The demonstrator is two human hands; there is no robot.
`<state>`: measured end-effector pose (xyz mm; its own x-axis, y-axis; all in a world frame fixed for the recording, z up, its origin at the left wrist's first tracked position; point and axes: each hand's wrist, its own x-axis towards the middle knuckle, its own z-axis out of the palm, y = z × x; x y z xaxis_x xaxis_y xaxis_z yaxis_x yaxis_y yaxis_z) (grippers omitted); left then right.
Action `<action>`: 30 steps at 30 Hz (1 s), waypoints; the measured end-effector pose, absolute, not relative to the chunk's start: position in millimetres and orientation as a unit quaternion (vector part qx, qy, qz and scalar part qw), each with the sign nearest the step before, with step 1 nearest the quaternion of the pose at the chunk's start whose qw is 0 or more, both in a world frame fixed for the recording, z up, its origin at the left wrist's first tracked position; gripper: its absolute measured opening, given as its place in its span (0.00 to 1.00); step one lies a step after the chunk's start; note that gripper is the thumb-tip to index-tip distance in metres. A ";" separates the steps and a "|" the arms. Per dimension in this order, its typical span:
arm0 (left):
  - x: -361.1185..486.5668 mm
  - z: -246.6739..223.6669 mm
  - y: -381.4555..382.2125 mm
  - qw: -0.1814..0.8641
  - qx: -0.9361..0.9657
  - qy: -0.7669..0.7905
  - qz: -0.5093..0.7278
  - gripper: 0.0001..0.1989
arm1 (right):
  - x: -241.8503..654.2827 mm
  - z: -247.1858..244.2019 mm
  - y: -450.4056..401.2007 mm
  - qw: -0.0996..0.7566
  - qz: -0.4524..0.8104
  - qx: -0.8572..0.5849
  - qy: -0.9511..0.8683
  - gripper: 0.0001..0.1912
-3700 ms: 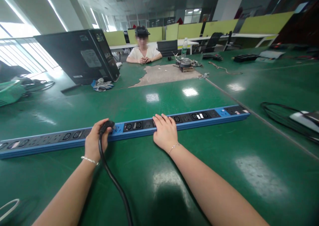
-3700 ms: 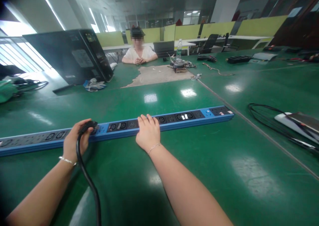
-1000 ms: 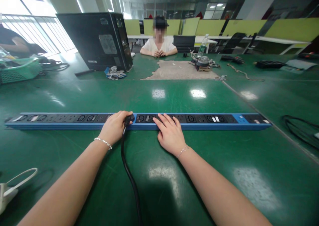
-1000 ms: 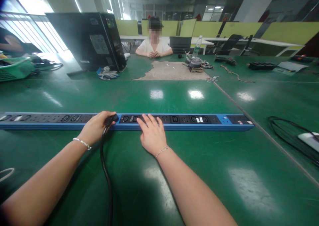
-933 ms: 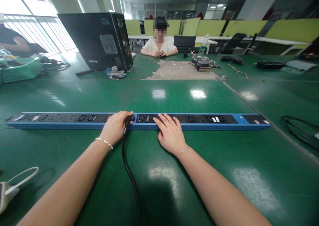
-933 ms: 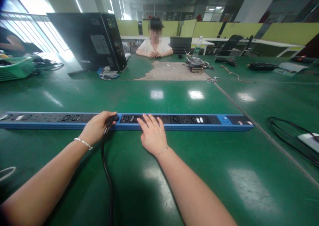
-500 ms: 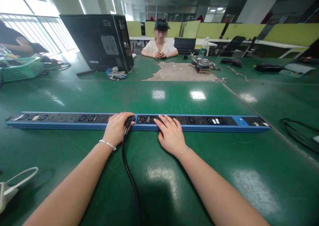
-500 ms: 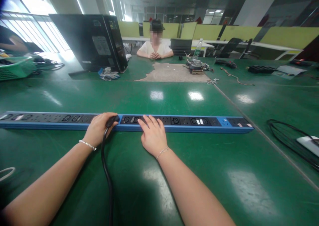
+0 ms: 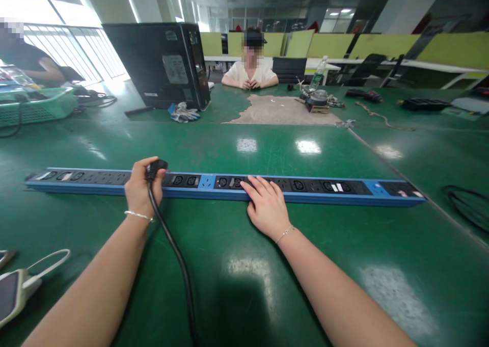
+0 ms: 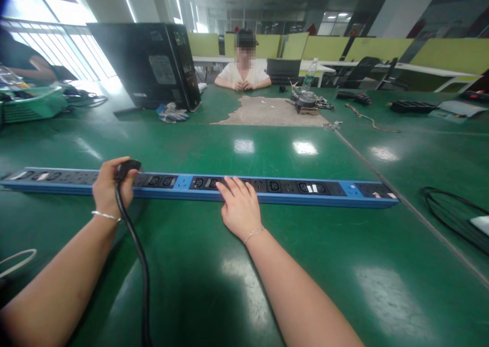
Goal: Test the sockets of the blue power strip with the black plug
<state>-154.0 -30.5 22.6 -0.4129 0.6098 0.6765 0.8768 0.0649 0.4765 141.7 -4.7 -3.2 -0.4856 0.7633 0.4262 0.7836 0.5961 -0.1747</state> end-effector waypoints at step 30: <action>-209.6 10.5 -38.5 0.011 -0.645 -0.705 -0.296 0.21 | 141.2 -7.3 -2.5 0.236 -0.065 -0.449 -0.859 0.27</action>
<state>-209.6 -38.5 10.5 -0.1682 0.9021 0.3973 0.9150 -0.0071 0.4035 141.2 -2.5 -7.3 -0.4860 0.7401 0.4648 0.8019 0.5891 -0.0996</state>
